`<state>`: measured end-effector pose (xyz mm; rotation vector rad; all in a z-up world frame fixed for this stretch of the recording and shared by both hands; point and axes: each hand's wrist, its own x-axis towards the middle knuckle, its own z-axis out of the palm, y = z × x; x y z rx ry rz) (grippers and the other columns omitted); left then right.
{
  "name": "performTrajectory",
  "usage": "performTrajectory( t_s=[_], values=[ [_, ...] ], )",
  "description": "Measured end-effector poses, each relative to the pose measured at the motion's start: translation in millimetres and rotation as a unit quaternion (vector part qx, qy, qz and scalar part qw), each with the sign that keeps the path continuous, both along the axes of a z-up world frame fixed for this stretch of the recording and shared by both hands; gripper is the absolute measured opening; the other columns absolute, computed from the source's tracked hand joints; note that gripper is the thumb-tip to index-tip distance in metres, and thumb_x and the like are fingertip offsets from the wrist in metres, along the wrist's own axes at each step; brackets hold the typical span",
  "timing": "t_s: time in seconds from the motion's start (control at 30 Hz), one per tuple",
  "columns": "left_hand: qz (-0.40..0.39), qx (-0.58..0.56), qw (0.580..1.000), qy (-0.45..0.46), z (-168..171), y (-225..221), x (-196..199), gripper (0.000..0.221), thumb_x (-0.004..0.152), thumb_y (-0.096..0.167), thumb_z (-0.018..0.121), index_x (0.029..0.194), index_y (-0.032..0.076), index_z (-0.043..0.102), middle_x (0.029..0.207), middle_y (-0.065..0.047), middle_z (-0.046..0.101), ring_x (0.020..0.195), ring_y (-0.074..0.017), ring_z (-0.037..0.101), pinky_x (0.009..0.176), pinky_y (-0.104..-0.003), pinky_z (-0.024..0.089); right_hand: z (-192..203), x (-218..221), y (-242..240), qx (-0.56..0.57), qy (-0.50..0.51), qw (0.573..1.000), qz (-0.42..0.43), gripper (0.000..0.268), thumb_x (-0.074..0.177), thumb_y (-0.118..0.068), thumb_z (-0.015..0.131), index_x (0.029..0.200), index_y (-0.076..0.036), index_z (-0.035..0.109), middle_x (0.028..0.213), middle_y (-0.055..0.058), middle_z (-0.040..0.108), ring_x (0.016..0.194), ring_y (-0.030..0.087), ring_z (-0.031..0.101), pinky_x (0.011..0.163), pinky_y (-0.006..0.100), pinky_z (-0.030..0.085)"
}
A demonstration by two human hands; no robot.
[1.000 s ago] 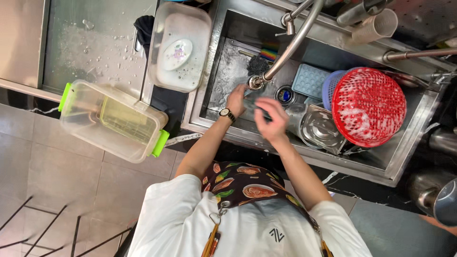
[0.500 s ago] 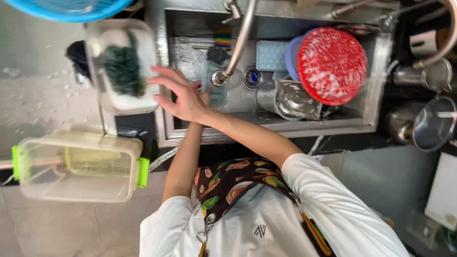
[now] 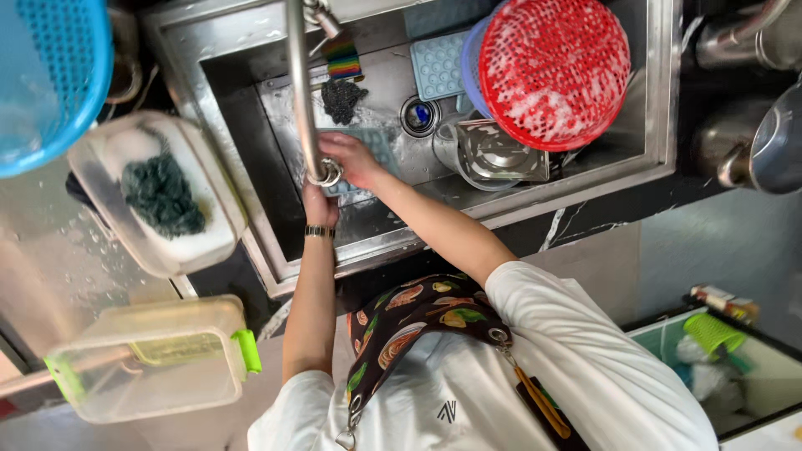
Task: The person washes various kitchen items including a small metal lid, a red plastic colander, and a blue silicone ice cube tray by hand using a green sponge and a small brush under running water in a sink.
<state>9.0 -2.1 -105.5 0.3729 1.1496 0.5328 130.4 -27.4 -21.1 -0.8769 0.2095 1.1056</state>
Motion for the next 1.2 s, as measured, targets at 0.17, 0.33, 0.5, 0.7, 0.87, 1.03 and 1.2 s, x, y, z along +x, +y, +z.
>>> performTrajectory(
  t_s=[0.17,0.33,0.5,0.7,0.87,1.03,1.2],
  values=[
    [-0.147,0.052,0.988,0.017,41.1,6.1,12.3,0.032,0.082,0.003,0.069,0.111,0.014,0.061,0.113,-0.004,0.068,0.105,-0.0167,0.063,0.094,-0.039,0.06,-1.6,20.0,-10.7,-0.099,-0.695,0.696,0.151,0.02,0.082,-0.025,0.075,0.102,-0.026,0.072,0.101,-0.004,0.07,0.1,0.025,0.061,0.089,0.042,0.045],
    [-0.173,0.01,0.985,0.018,38.2,22.5,14.2,0.023,0.087,0.017,0.071,0.109,0.01,0.065,0.108,-0.01,0.071,0.101,-0.0247,0.068,0.089,-0.047,0.062,-1.9,3.3,-43.0,-0.17,-0.714,0.643,0.217,0.022,0.087,-0.016,0.068,0.109,-0.017,0.073,0.14,0.001,0.057,0.133,0.033,0.049,0.102,0.051,0.043],
    [-0.15,-0.005,0.988,0.03,45.1,16.7,34.6,0.027,0.092,0.03,0.073,0.106,0.007,0.07,0.103,-0.016,0.074,0.098,-0.0328,0.073,0.085,-0.056,0.064,15.8,10.4,-65.9,-0.135,-0.693,0.696,0.13,0.013,0.091,-0.011,0.069,0.102,-0.017,0.072,0.141,0.0,0.059,0.132,0.033,0.053,0.105,0.047,0.043],
    [-0.093,0.062,0.992,0.05,63.3,17.2,47.9,0.023,0.096,0.026,0.077,0.1,0.005,0.069,0.094,-0.016,0.074,0.089,-0.0369,0.076,0.077,-0.058,0.067,23.5,25.9,-91.1,-0.164,-0.746,0.636,0.11,0.028,0.094,-0.023,0.069,0.121,-0.023,0.067,0.154,0.005,0.044,0.141,0.033,0.043,0.105,0.048,0.041],
    [-0.083,0.072,0.991,0.072,112.4,8.9,42.9,0.013,0.085,-0.005,0.075,0.095,-0.009,0.068,0.081,-0.018,0.065,0.083,-0.0337,0.069,0.072,-0.05,0.058,-0.4,32.3,-125.0,-0.159,-0.622,0.721,0.259,0.028,0.09,-0.023,0.068,0.117,-0.018,0.065,0.123,0.011,0.066,0.116,0.041,0.064,0.097,0.053,0.051],
    [-0.096,0.171,0.969,0.148,89.3,8.5,41.3,0.031,0.071,-0.007,0.079,0.101,-0.005,0.073,0.088,-0.021,0.069,0.085,-0.0303,0.069,0.072,-0.052,0.057,-44.9,34.9,-160.7,-0.281,-0.565,0.701,0.331,0.019,0.089,-0.03,0.064,0.105,-0.021,0.068,0.102,0.013,0.072,0.104,0.038,0.07,0.09,0.051,0.054],
    [0.001,0.236,0.96,0.15,124.8,3.7,61.4,0.038,0.083,-0.005,0.059,0.121,-0.009,0.067,0.117,-0.03,0.07,0.118,-0.0374,0.066,0.104,-0.05,0.051,-30.8,39.8,-147.3,-0.288,-0.537,0.737,0.292,0.014,0.085,-0.028,0.067,0.096,-0.02,0.07,0.088,0.005,0.073,0.092,0.032,0.072,0.082,0.046,0.056]
  ],
)
